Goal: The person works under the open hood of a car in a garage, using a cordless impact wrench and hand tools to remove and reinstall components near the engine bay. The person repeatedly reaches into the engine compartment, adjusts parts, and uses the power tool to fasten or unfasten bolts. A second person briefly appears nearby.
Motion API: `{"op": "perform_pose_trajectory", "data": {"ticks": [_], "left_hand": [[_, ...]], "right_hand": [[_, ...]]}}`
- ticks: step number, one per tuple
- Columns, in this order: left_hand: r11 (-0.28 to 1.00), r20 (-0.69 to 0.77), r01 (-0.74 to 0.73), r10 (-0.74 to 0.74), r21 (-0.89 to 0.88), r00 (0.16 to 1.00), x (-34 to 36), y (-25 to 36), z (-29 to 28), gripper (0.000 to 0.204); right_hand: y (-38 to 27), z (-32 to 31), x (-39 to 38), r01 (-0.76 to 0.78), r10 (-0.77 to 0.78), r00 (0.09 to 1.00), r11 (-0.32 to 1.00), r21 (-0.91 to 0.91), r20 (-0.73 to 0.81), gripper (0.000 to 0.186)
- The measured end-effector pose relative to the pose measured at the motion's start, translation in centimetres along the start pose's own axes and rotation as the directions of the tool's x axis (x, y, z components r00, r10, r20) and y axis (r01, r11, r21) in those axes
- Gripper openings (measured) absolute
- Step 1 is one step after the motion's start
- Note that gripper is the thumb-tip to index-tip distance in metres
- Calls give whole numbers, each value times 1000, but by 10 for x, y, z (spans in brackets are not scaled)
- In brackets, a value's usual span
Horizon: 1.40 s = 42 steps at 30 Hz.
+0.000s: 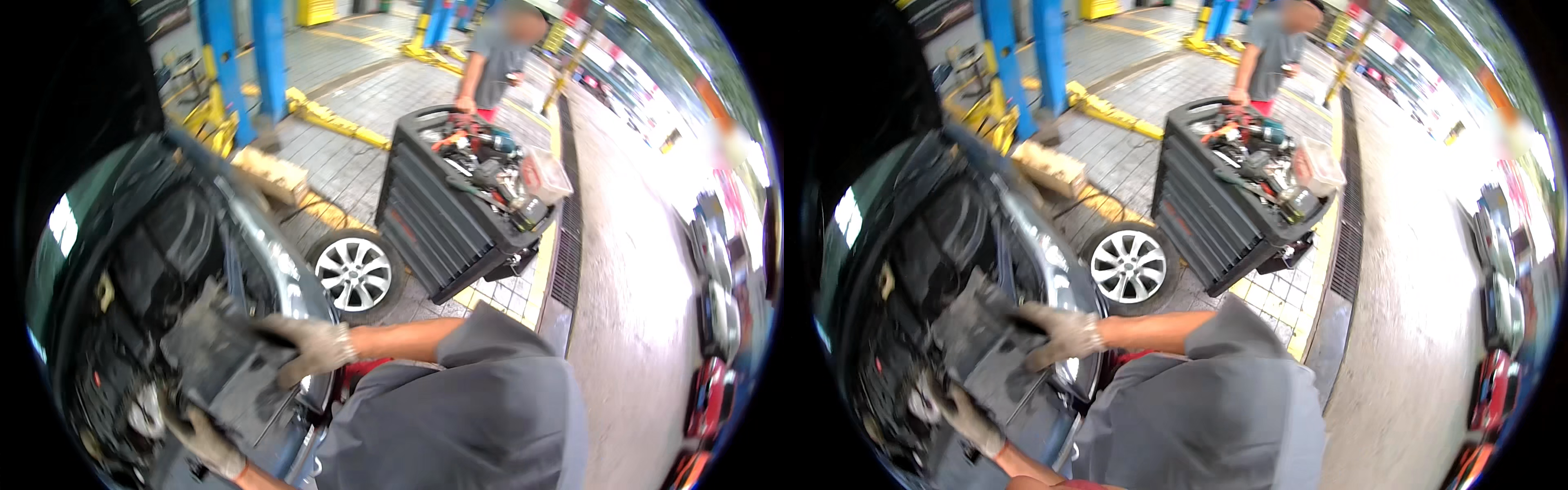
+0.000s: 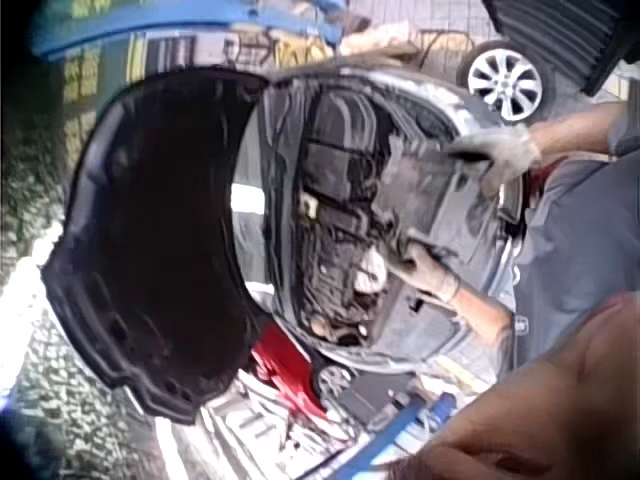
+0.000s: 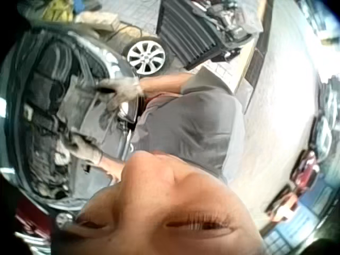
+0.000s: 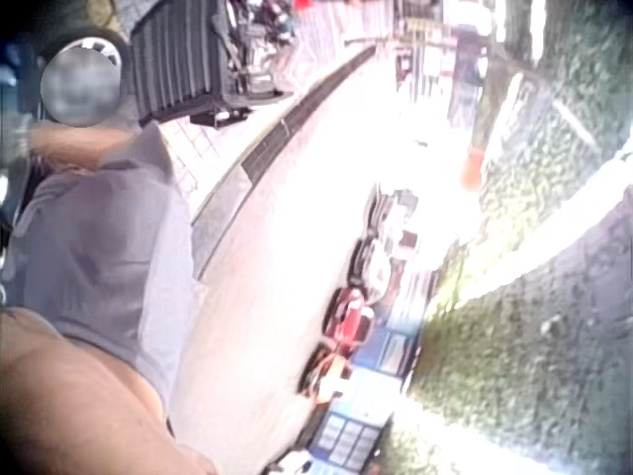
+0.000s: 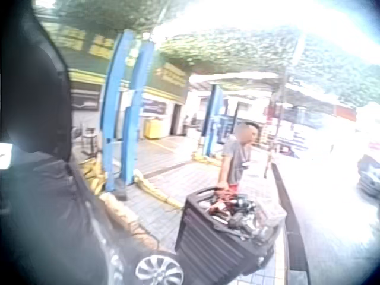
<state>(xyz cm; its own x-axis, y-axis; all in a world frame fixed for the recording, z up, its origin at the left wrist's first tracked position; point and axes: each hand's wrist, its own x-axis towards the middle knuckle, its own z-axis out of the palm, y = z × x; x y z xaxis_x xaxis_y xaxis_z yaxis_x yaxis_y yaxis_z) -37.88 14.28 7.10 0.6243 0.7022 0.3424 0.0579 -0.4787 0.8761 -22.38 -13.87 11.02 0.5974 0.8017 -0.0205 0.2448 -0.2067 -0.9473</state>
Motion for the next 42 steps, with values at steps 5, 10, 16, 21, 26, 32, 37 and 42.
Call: {"op": "perform_pose_trajectory", "data": {"ticks": [5,10,16,21,26,32,37,42], "left_hand": [[943,40,-78,69,325,997,103,-100,-41,60],[841,13,58,-77,539,997,137,-183,-101,56],[658,299,-162,-101,735,949,122,-211,-64,57],[905,160,-7,-67,426,985,92,-137,-75,53],[982,26,124,-129,145,991,112,-109,-46,48],[952,81,36,-63,305,995,128,-95,-18,44],[898,202,-47,-47,438,978,146,-112,-12,41],[254,546,-564,141,786,826,170,-156,-20,41]], "right_hand": [[7,-11,85,152,-153,988,987,48,29,92],[25,19,139,235,-235,971,972,15,47,93],[12,41,166,177,-182,980,982,68,79,92],[5,57,158,178,-199,977,960,218,81,82],[18,77,175,289,-249,953,918,272,-170,74],[23,76,192,178,-139,980,931,318,-141,70],[36,90,208,90,-35,985,939,333,-168,67],[66,98,229,56,1,986,940,337,-166,67]]}}
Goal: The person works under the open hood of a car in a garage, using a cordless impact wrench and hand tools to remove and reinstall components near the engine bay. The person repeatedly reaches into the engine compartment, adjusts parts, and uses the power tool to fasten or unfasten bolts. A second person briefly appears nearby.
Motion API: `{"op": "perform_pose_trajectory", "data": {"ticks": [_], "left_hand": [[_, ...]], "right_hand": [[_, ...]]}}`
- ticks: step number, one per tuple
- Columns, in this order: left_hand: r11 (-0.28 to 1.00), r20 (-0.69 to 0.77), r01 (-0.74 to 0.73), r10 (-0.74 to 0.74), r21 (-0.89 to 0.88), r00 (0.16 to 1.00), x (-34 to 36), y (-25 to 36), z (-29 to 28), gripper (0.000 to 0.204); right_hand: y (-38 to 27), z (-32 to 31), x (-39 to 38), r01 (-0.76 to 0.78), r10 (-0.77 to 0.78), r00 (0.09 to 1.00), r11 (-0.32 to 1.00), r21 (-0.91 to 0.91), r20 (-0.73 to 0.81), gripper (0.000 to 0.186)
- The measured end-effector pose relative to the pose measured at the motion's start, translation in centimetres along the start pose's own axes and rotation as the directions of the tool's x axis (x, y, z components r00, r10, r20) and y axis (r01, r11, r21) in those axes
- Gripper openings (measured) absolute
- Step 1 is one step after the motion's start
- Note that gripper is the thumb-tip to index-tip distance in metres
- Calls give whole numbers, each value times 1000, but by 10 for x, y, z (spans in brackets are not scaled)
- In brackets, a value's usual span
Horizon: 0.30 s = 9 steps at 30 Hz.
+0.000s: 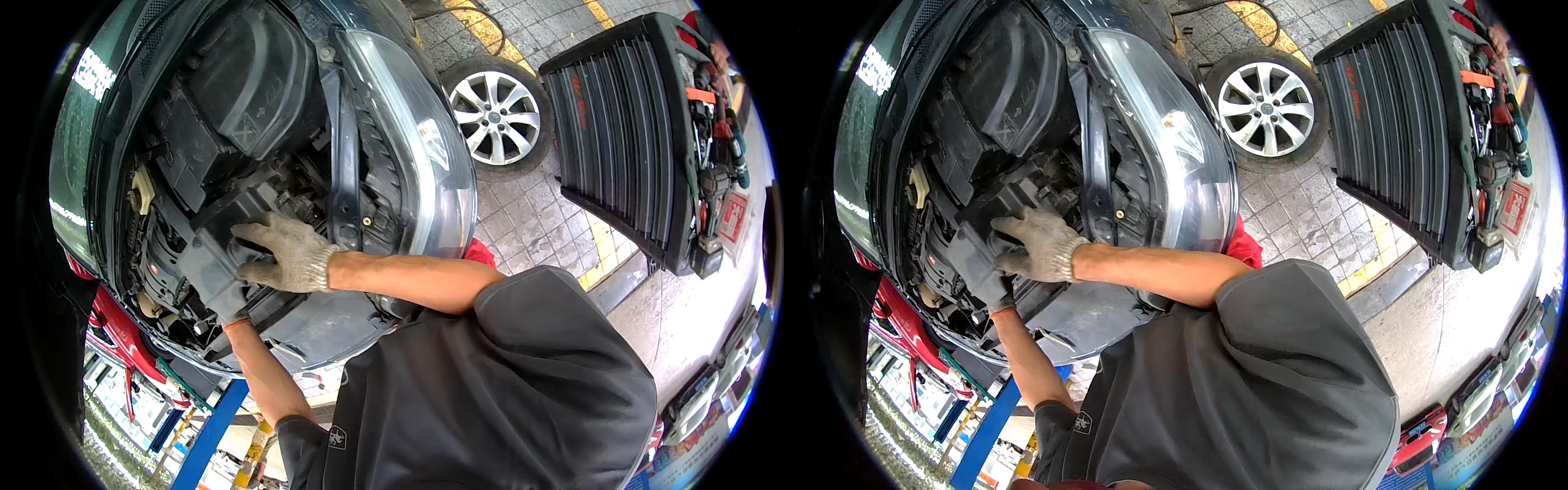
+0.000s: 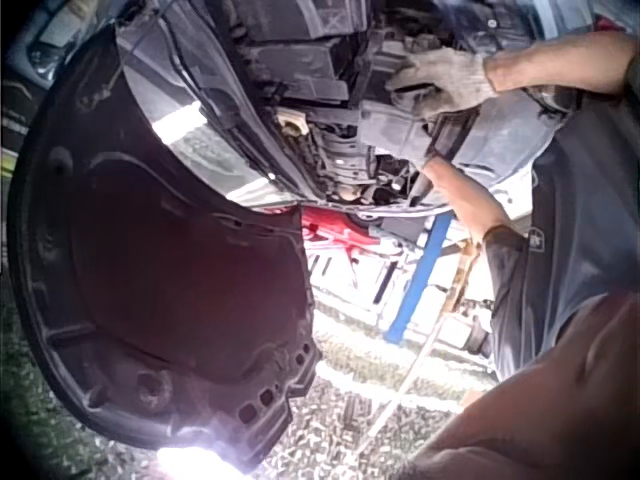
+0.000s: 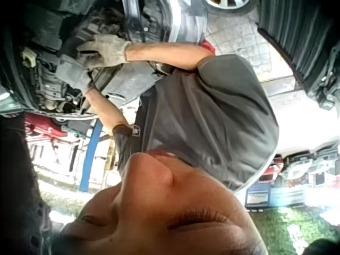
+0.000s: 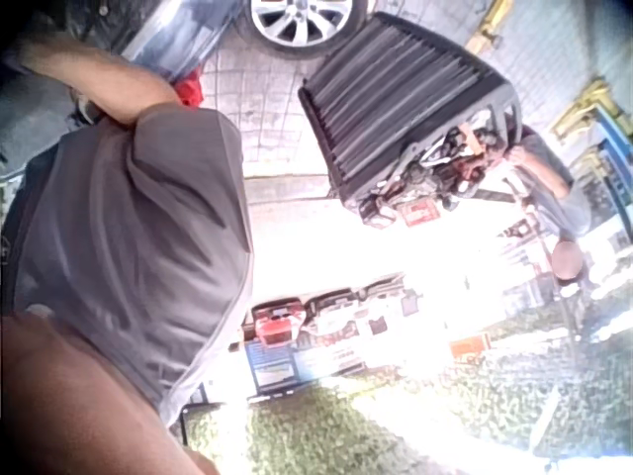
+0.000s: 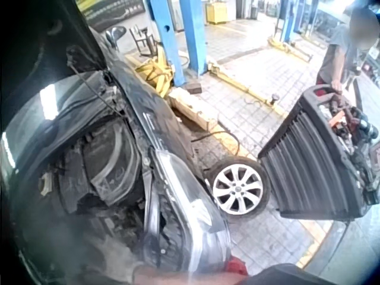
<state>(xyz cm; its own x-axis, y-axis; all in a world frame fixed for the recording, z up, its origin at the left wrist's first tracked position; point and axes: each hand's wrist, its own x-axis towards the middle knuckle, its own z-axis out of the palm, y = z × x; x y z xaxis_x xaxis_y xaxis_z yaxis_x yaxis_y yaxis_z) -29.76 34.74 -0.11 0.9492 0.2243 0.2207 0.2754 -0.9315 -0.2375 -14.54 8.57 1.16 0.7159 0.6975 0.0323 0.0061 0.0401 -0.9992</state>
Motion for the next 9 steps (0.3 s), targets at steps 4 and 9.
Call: {"op": "perform_pose_trajectory", "data": {"ticks": [4,9], "left_hand": [[992,266,11,23,-125,964,24,18,-10,47],[957,216,-93,156,-276,964,18,29,3,56]], "right_hand": [[23,15,5,-17,18,1000,998,-59,10,73],[18,3,19,-243,294,929,942,-230,223,83]]}}
